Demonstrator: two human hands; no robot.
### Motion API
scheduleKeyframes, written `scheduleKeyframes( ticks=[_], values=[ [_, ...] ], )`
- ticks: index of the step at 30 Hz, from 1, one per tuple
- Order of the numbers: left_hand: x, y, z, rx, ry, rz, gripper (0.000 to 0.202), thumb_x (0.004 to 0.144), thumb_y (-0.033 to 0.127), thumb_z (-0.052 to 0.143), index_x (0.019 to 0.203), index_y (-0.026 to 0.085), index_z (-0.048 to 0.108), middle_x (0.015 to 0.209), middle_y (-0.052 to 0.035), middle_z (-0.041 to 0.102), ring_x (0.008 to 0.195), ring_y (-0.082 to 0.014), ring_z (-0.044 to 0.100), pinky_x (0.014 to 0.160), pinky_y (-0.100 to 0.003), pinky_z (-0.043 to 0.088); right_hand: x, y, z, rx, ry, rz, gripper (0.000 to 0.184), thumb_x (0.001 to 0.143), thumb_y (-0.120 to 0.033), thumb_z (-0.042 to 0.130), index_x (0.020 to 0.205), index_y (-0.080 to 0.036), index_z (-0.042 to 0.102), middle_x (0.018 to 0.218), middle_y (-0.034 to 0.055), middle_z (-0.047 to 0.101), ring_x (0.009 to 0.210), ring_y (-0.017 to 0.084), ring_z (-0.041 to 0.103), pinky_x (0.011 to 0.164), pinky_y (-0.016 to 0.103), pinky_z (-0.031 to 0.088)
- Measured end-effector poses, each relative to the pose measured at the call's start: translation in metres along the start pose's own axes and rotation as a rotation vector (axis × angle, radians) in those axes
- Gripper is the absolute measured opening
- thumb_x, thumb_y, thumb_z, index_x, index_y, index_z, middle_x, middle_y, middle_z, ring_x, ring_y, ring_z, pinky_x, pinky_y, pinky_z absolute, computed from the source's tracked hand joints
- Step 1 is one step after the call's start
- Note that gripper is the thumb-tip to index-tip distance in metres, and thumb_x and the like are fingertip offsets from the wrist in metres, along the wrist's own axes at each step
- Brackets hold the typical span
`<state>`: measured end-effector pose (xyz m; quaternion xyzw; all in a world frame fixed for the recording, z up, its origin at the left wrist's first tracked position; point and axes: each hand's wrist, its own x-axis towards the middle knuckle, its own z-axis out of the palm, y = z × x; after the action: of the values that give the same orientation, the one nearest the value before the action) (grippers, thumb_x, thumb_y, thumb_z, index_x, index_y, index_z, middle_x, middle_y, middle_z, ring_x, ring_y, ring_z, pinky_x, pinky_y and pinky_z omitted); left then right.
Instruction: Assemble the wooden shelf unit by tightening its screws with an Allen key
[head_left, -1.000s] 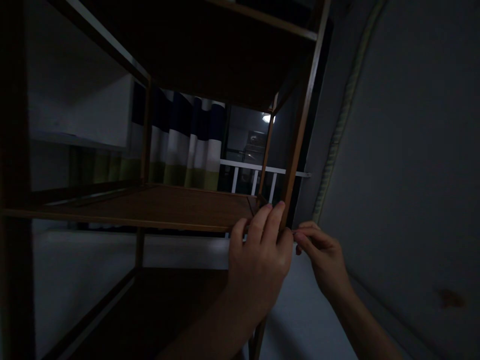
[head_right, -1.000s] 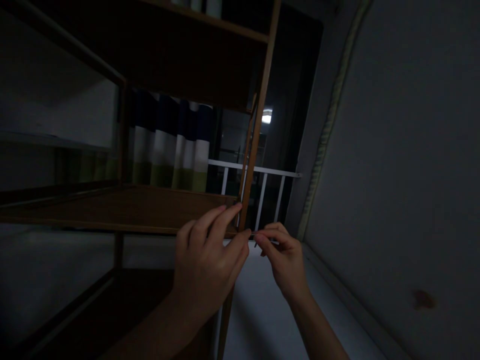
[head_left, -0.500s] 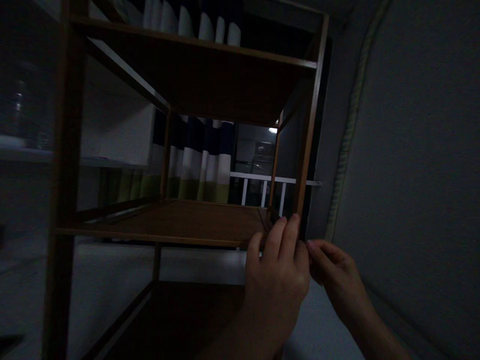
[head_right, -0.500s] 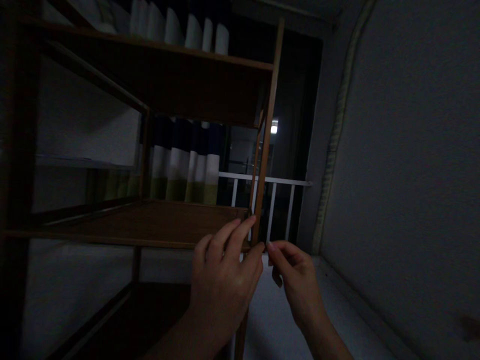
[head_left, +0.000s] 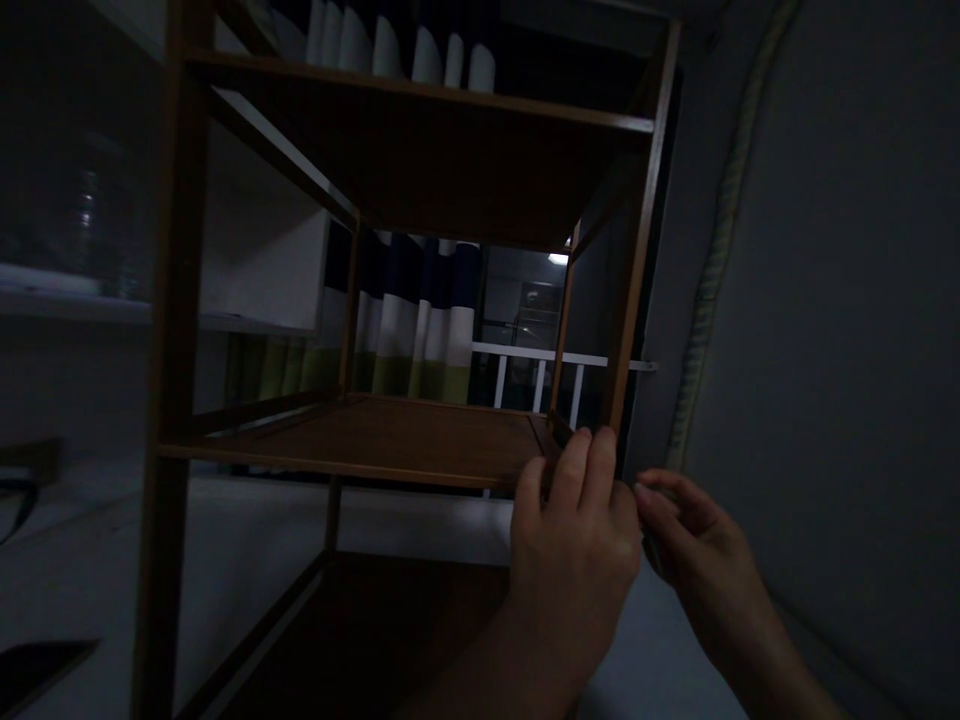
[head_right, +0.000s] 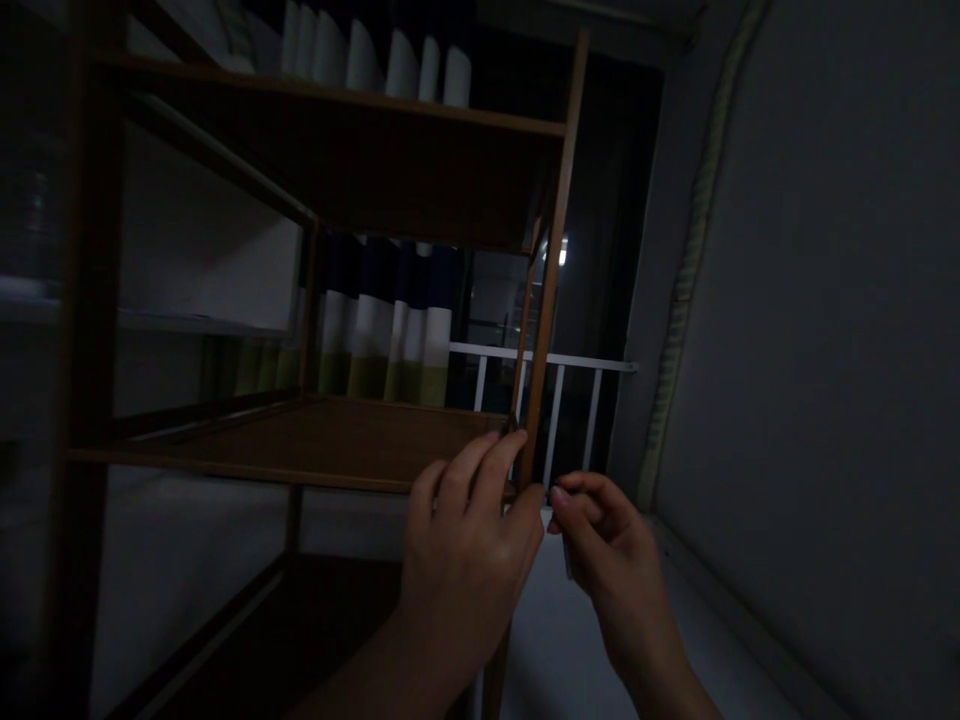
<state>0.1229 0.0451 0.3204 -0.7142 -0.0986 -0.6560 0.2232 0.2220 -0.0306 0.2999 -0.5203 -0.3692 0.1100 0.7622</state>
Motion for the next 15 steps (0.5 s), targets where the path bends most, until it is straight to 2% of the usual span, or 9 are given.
scheduleKeyframes(
  ticks=[2, 7, 10, 15],
  values=[
    [0.0, 0.0, -0.001, 0.003, -0.009, -0.001, 0.009, 0.074, 0.026, 0.056, 0.076, 0.02, 0.063, 0.11, -0.001, 0.058, 0.104, -0.018, 0.044, 0.083, -0.035, 0.031, -0.002, 0.001, -0.002, -0.024, 0.016, -0.044, 0.026, 0.066, -0.038, 0.066, 0.086, -0.024, 0.056, 0.058, -0.0052, 0.051, 0.041, 0.003, 0.037, 0.035, 0.012, 0.029],
    [-0.001, 0.001, -0.003, 0.011, -0.013, -0.003, 0.012, 0.077, 0.025, 0.052, 0.077, 0.02, 0.063, 0.113, -0.0013, 0.055, 0.105, -0.0185, 0.043, 0.083, -0.036, 0.032, -0.004, 0.009, -0.015, -0.191, -0.016, -0.221, 0.023, 0.068, -0.038, 0.062, 0.087, -0.024, 0.061, 0.08, 0.0017, 0.059, 0.051, 0.008, 0.049, 0.042, 0.017, 0.043],
    [-0.003, 0.002, -0.003, 0.014, -0.039, -0.026, 0.014, 0.078, 0.027, 0.05, 0.078, 0.02, 0.063, 0.115, -0.0012, 0.053, 0.107, -0.0188, 0.042, 0.084, -0.036, 0.032, -0.003, 0.008, -0.019, -0.314, -0.059, -0.316, 0.024, 0.066, -0.033, 0.065, 0.088, -0.027, 0.063, 0.08, 0.0019, 0.06, 0.051, 0.009, 0.051, 0.042, 0.017, 0.045],
    [-0.004, 0.003, -0.003, 0.023, -0.059, -0.032, 0.014, 0.079, 0.025, 0.049, 0.081, 0.021, 0.062, 0.116, 0.0002, 0.052, 0.11, -0.0175, 0.04, 0.084, -0.036, 0.031, -0.002, -0.002, -0.017, -0.364, -0.071, -0.415, 0.018, 0.063, -0.032, 0.066, 0.08, -0.027, 0.067, 0.084, 0.0022, 0.061, 0.052, 0.009, 0.054, 0.04, 0.016, 0.045]
  ],
)
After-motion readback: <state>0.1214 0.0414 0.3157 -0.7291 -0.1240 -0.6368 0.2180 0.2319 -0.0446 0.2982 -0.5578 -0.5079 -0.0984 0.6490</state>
